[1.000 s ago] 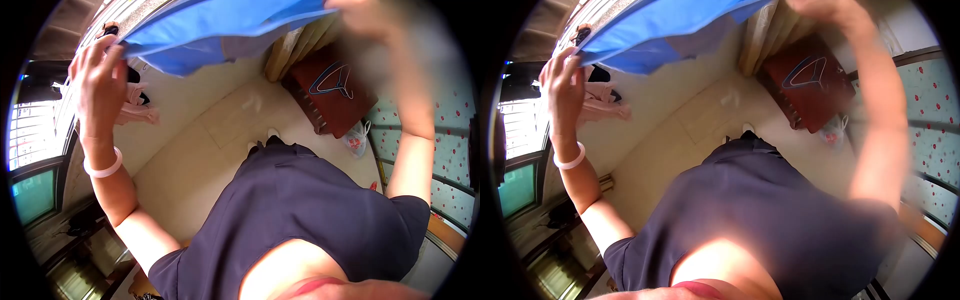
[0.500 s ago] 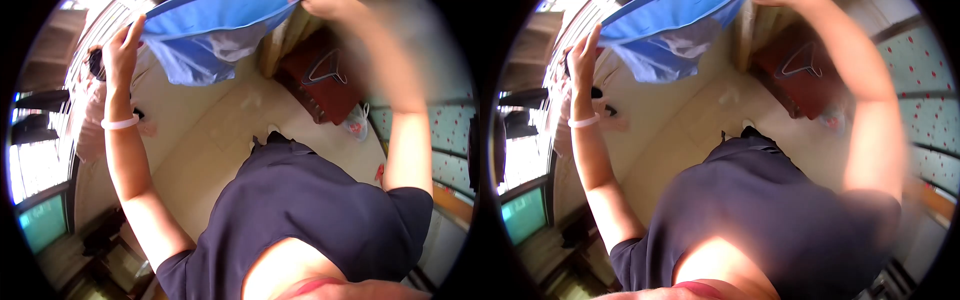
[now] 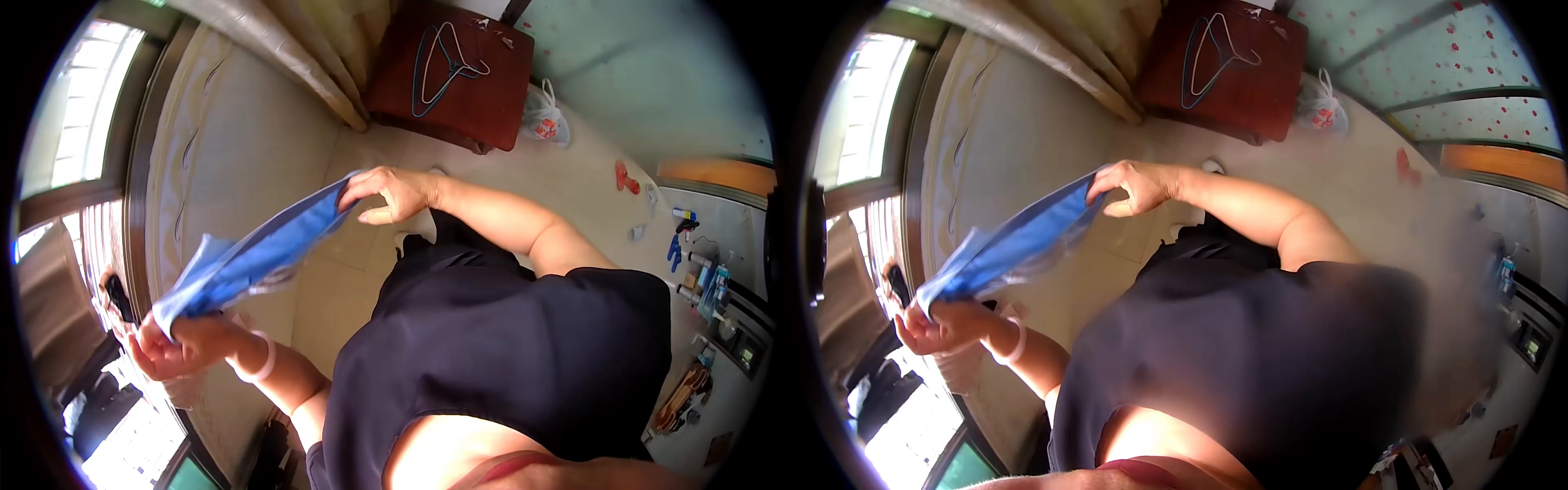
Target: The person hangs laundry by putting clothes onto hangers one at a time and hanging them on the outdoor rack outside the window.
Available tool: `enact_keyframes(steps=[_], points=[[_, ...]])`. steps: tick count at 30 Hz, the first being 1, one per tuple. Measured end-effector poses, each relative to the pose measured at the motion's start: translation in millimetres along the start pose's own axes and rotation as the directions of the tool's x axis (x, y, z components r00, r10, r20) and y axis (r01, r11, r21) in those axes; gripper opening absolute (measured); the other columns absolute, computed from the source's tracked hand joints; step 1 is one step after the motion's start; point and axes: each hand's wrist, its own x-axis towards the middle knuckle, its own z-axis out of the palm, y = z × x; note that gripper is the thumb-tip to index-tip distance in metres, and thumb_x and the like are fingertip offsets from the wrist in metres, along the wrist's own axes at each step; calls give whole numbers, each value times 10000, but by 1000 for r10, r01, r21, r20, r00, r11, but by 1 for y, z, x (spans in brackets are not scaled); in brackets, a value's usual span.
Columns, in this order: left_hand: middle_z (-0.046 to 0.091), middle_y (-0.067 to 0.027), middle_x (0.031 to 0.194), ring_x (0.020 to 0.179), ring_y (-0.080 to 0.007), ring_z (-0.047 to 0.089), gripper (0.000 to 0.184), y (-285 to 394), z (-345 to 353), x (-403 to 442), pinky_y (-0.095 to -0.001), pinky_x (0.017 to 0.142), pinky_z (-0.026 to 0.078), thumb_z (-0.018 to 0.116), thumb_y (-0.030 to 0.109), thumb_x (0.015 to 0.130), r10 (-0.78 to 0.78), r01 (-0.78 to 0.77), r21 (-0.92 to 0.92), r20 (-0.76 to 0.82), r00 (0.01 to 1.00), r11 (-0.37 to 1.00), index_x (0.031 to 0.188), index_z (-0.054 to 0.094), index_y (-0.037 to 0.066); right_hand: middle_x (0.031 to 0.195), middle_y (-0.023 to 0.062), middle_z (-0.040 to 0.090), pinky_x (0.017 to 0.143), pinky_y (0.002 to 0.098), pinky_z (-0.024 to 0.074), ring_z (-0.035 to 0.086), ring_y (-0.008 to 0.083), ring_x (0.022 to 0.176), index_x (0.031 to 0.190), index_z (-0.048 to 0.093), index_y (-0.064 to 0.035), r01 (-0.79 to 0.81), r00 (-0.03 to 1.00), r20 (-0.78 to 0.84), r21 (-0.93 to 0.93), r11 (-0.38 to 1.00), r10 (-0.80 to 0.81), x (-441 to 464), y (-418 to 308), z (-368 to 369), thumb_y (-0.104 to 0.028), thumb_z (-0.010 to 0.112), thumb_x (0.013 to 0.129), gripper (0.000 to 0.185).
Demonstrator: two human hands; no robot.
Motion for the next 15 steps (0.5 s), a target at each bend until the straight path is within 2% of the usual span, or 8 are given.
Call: enact_keyframes(steps=[1, 3, 5, 7, 8, 13, 14, 15], points=[[615, -97, 850, 739, -212, 612, 148, 10, 5, -1, -337, 669, 514, 636, 120, 790, -111, 110, 62, 11, 994, 992, 831, 605, -18, 900, 98, 678, 805, 348, 509, 647, 267, 854, 1019, 658, -16, -72, 997, -22, 157, 985, 76, -5, 9, -2, -196, 650, 819, 269], [617, -101, 818, 714, -226, 614, 257, 13, 9, 0, -340, 655, 521, 649, 194, 815, 332, -440, 306, 346, 878, 844, 684, 587, -19, 964, 123, 668, 802, 325, 519, 653, 212, 876, 1038, 636, 10, -367, 893, 106, 733, 572, 437, -15, 33, -25, -171, 602, 890, 237], [574, -105, 805, 755, -237, 562, 71, 32, 22, -15, -372, 739, 485, 588, 34, 786, 349, -515, 269, 483, 803, 814, 804, 600, -34, 822, 119, 671, 670, 278, 543, 654, 160, 688, 938, 647, 26, -369, 715, -27, 834, 410, 699, -25, 83, -57, -223, 637, 868, 259], [614, -112, 813, 751, -240, 627, 351, 43, 28, -17, -362, 675, 528, 744, 237, 790, 392, -668, 337, 603, 694, 663, 656, 546, -21, 722, 67, 641, 559, 235, 514, 595, 116, 595, 839, 636, -29, -456, 394, -144, 827, 329, 908, -42, 153, -93, -183, 671, 806, 161], [613, -117, 833, 763, -244, 625, 305, 45, 35, -21, -363, 694, 527, 742, 191, 785, 350, -658, 342, 636, 687, 671, 686, 549, -23, 691, 52, 627, 504, 225, 486, 566, 98, 557, 799, 618, -38, -440, 205, -151, 868, 229, 967, -56, 194, -112, -151, 660, 797, 121], [619, -143, 904, 855, -285, 614, 124, 43, 45, -50, -405, 809, 492, 682, 43, 799, 26, -545, 504, 718, 696, 670, 823, 593, -40, 672, 51, 613, 439, 241, 445, 551, 114, 523, 815, 614, -55, -418, -126, -382, 858, 300, 916, -141, 396, -178, -96, 621, 823, 43], [623, -150, 915, 863, -291, 612, 133, 42, 45, -53, -405, 816, 487, 683, 48, 798, -2, -575, 529, 737, 676, 624, 841, 598, -44, 657, 57, 602, 429, 256, 435, 547, 134, 514, 806, 606, -54, -597, -139, -509, 727, 338, 849, -162, 438, -181, -89, 595, 832, 45], [626, -156, 926, 871, -297, 610, 144, 40, 48, -57, -405, 823, 481, 684, 53, 798, -35, -606, 553, 755, 655, 573, 858, 602, -49, 624, 53, 577, 428, 274, 440, 531, 147, 485, 799, 602, -64, -427, -249, -413, 859, 284, 876, -174, 461, -193, -125, 546, 857, 101]])
